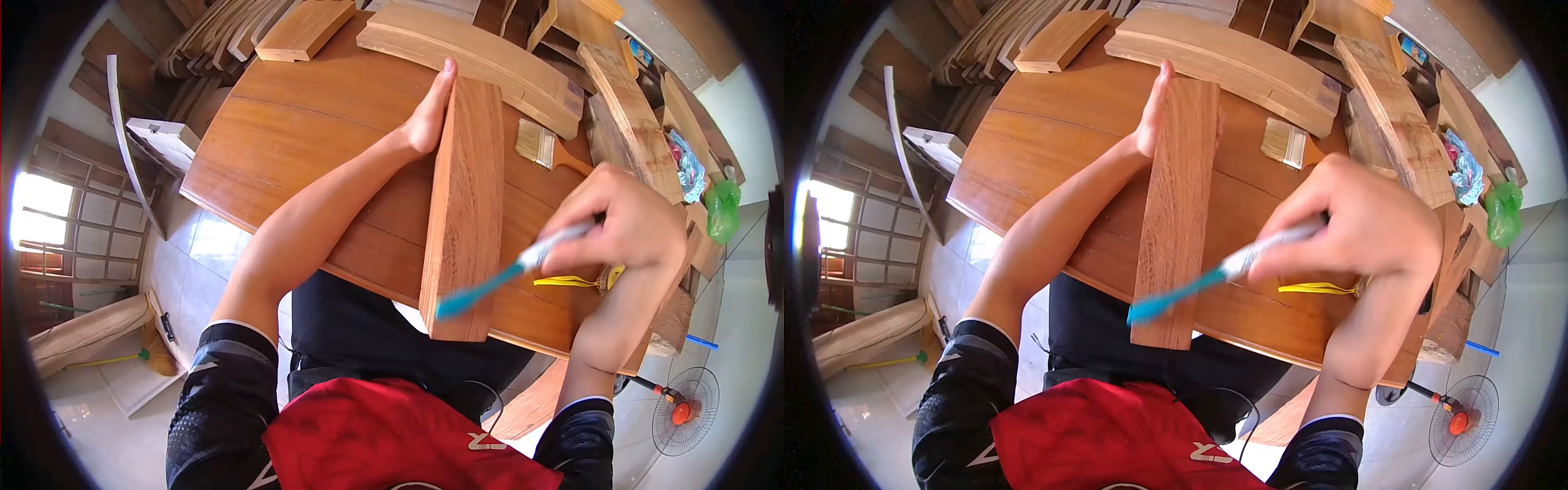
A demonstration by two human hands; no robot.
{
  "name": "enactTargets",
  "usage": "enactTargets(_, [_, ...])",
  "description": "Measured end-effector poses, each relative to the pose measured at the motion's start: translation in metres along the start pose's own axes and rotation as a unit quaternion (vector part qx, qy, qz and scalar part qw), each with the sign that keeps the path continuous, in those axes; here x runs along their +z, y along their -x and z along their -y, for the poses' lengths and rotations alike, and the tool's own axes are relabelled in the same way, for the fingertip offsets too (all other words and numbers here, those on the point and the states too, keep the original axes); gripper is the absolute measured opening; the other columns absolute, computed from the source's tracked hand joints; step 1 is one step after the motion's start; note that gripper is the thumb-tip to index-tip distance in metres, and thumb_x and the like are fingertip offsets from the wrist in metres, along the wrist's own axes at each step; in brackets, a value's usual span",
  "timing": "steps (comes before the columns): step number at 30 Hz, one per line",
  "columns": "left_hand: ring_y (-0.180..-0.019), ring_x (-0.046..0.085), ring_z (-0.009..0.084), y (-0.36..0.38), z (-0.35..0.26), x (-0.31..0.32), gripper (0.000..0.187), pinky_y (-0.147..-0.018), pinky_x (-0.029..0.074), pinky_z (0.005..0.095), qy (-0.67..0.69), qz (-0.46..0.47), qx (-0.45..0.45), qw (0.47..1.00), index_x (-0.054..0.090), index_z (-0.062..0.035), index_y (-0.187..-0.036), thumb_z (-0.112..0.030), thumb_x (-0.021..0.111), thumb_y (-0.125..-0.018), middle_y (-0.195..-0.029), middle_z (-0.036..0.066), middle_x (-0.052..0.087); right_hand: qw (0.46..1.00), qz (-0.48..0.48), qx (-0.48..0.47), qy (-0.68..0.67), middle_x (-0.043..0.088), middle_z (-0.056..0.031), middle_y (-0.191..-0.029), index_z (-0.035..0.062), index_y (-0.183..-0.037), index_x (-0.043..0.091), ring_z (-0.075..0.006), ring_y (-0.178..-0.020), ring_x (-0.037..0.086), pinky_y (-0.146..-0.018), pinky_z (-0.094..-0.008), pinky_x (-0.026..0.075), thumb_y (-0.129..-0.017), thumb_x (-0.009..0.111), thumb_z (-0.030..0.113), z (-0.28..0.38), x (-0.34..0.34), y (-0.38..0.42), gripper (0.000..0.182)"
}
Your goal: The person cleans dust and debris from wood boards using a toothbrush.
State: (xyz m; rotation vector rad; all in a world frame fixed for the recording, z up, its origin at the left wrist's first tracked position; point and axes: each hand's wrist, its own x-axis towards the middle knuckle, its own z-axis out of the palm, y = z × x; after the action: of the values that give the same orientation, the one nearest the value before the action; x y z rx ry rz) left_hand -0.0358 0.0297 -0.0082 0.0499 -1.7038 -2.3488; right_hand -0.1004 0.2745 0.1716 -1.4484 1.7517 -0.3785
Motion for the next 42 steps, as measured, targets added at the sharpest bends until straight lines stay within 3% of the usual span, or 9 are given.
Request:
enactTargets(3, [-0.072, 0.066, 0.0291, -0.005, 0.004, -0.009, 0.110, -0.068, 0.056, 0.0434, 0.035, -0.002, -0.007, 0.999, 0.065, -0.0013, -0.092, -0.099, 0.015, -0.085, -0.080, 0.015, 0.065, 0.991, -0.102, 0.090, 0.011, 0.071, -0.0055, -0.067, 0.0094, -0.097, 0.084, -0.0124, -0.056, 0.055, -0.054, -0.0299, 0.039, -0.087, 0.085, 0.035, -0.008, -0.004, 0.002, 0.028])
enactTargets(7, [-0.068, 0.065, 0.0290, -0.007, 0.007, -0.015, 0.113, -0.066, 0.056, 0.0427, 0.019, -0.001, 0.008, 1.000, 0.064, 0.0004, -0.089, -0.101, 0.015, -0.082, -0.078, 0.015, 0.063, 0.994, 0.063, -0.075, 0.050, 0.072, -0.0013, -0.069, 0.0099, -0.096, 0.085, -0.0069, -0.058, 0.051, -0.054, -0.0301, 0.037, -0.088, 0.084, 0.036, 0.007, 0.006, -0.002, 0.028])
enactTargets(11, [-0.067, 0.065, 0.0286, -0.005, 0.002, -0.011, 0.115, -0.066, 0.056, 0.0419, 0.006, -0.001, -0.006, 1.000, 0.064, 0.0007, -0.086, -0.102, 0.013, -0.081, -0.077, 0.015, 0.062, 0.991, -0.125, 0.033, 0.023, 0.069, -0.0012, -0.066, 0.0105, -0.096, 0.085, -0.0076, -0.057, 0.051, -0.054, -0.0296, 0.036, -0.087, 0.085, 0.038, -0.019, -0.001, -0.005, 0.029])
enactTargets(16, [-0.070, 0.065, 0.0284, -0.006, 0.001, -0.012, 0.116, -0.067, 0.056, 0.0412, -0.013, 0.006, 0.007, 1.000, 0.065, 0.0014, -0.085, -0.103, 0.014, -0.080, -0.076, 0.016, 0.062, 0.998, 0.054, -0.034, 0.011, 0.072, -0.0042, -0.071, 0.0054, -0.099, 0.084, -0.0077, -0.060, 0.057, -0.053, -0.0267, 0.037, -0.080, 0.091, 0.023, 0.005, -0.001, 0.003, 0.027])
enactTargets(20, [-0.071, 0.065, 0.0305, -0.003, 0.004, -0.015, 0.117, -0.067, 0.056, 0.0428, 0.008, -0.006, -0.011, 1.000, 0.066, 0.0018, -0.087, -0.104, 0.017, -0.079, -0.076, 0.017, 0.063, 0.980, -0.164, 0.111, 0.007, 0.074, -0.0042, -0.074, 0.0041, -0.095, 0.084, -0.0060, -0.063, 0.059, -0.055, -0.0273, 0.039, -0.077, 0.092, 0.020, -0.015, -0.009, 0.006, 0.026])
enactTargets(24, [-0.071, 0.065, 0.0373, -0.010, 0.022, -0.027, 0.115, -0.066, 0.055, 0.0481, 0.109, -0.052, -0.056, 0.991, 0.065, 0.0016, -0.088, -0.104, 0.022, -0.078, -0.078, 0.023, 0.064, 0.997, 0.041, -0.007, 0.060, 0.074, -0.0055, -0.071, 0.0099, -0.094, 0.084, -0.0139, -0.062, 0.065, -0.059, -0.0332, 0.045, -0.085, 0.084, 0.039, 0.010, -0.003, 0.012, 0.031])
enactTargets(27, [-0.066, 0.064, 0.0421, -0.005, 0.008, -0.026, 0.111, -0.063, 0.055, 0.0521, 0.328, -0.005, -0.136, 0.935, 0.063, 0.0022, -0.086, -0.101, 0.022, -0.082, -0.080, 0.027, 0.065, 0.999, -0.040, 0.007, 0.003, 0.072, -0.0039, -0.070, 0.0106, -0.095, 0.085, -0.0124, -0.059, 0.060, -0.055, -0.0326, 0.041, -0.085, 0.084, 0.042, -0.022, -0.005, 0.010, 0.033])
enactTargets(38, [-0.070, 0.067, 0.0286, -0.001, 0.012, -0.036, 0.118, -0.067, 0.057, 0.0409, 0.155, 0.099, -0.081, 0.980, 0.066, 0.0021, -0.091, -0.105, 0.019, -0.077, -0.077, 0.016, 0.065, 0.983, -0.166, 0.079, 0.016, 0.074, 0.0002, -0.073, 0.0098, -0.100, 0.085, -0.0064, -0.063, 0.055, -0.056, -0.0314, 0.039, -0.087, 0.084, 0.038, -0.033, -0.013, -0.002, 0.031])
enactTargets(42, [-0.071, 0.068, 0.0298, -0.006, 0.016, -0.039, 0.117, -0.066, 0.058, 0.0421, 0.164, 0.117, -0.042, 0.979, 0.065, 0.0027, -0.091, -0.104, 0.018, -0.079, -0.078, 0.017, 0.066, 0.998, -0.019, 0.026, 0.050, 0.068, 0.0000, -0.066, 0.0092, -0.097, 0.084, -0.0074, -0.061, 0.052, -0.056, -0.0316, 0.038, -0.085, 0.085, 0.045, -0.003, -0.005, 0.009, 0.038])
